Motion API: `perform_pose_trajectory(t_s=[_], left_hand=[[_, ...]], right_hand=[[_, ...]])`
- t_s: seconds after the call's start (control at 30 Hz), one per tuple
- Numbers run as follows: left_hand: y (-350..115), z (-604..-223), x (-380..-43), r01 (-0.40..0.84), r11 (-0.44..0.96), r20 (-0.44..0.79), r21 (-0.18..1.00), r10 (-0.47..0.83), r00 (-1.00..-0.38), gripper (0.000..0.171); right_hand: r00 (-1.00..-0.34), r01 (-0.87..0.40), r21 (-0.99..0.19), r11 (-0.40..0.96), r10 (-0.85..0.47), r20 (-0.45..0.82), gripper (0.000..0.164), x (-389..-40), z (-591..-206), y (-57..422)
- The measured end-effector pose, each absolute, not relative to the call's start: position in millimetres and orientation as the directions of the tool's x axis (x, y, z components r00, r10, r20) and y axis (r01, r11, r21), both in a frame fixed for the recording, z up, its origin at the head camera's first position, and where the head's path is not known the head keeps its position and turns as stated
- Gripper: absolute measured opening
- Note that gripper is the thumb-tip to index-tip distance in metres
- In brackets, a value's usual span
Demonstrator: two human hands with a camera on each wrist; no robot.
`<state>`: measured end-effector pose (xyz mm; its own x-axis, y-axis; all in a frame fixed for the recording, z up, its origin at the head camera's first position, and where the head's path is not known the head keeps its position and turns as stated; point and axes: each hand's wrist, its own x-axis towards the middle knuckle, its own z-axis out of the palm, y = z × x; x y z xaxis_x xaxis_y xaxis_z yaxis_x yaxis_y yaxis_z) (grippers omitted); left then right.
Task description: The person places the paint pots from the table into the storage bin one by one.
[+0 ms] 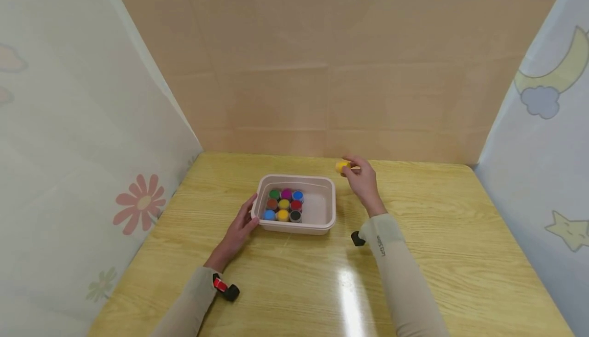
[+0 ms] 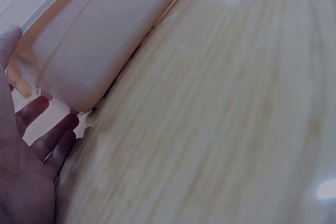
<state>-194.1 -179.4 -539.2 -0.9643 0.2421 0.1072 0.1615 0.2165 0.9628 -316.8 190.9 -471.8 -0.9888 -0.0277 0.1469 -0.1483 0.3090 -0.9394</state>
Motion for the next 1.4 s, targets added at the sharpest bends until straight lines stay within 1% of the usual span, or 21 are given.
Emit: perform_pose_trajectory(t_s=[0.07, 0.3, 0.53, 0.63, 0.8, 0.87, 1.0, 1.17, 1.4], left_hand=[[-177.9, -533.2, -190.4, 0.161, 0.206, 0.110, 0.965, 0.240, -0.965, 0.066], [-178.4, -531.1, -189.7, 0.142, 0.197, 0.091, 0.970, 0.245, -0.965, 0.067], [-180.0, -530.5, -189.6, 0.143, 0.201, 0.089, 0.969, 0.255, -0.963, 0.067], [-180.2, -530.8, -189.5, 0.143, 0.203, 0.088, 0.969, 0.255, -0.963, 0.067], [-180.0, -529.7, -189.3, 0.145, 0.210, 0.091, 0.967, 0.247, -0.965, 0.067], [-179.4, -528.6, -189.6, 0.145, 0.215, 0.089, 0.966, 0.250, -0.964, 0.067], [-181.1, -539.7, -195.6, 0.140, 0.228, 0.079, 0.964, 0.256, -0.963, 0.068], [-182.2, -558.0, -202.4, 0.149, 0.233, 0.093, 0.961, 0.237, -0.967, 0.068], [-181.9, -560.6, -201.3, 0.170, 0.219, 0.123, 0.961, 0.215, -0.969, 0.065]], right_hand=[[-0.987, -0.158, -0.947, 0.278, -0.029, 0.156, 0.041, -317.5, -472.0, 189.9], [-0.979, -0.200, -0.965, 0.168, -0.069, 0.191, 0.040, -317.1, -469.1, 187.3], [-0.984, -0.170, -0.983, 0.067, -0.071, 0.166, 0.040, -318.1, -469.7, 182.7], [-0.987, -0.153, -0.985, 0.075, -0.069, 0.148, 0.042, -317.8, -470.6, 182.9], [-0.986, -0.158, -0.971, 0.181, -0.079, 0.145, 0.050, -314.7, -469.2, 184.9], [-0.984, -0.169, -0.965, 0.201, -0.084, 0.155, 0.051, -313.6, -467.7, 184.8], [-0.981, -0.185, -0.968, 0.171, -0.096, 0.171, 0.050, -313.1, -465.6, 182.1], [-0.978, -0.192, -0.970, 0.146, -0.110, 0.177, 0.045, -312.9, -464.0, 179.7], [-0.974, -0.213, -0.967, 0.142, -0.116, 0.197, 0.047, -309.8, -462.5, 174.5]])
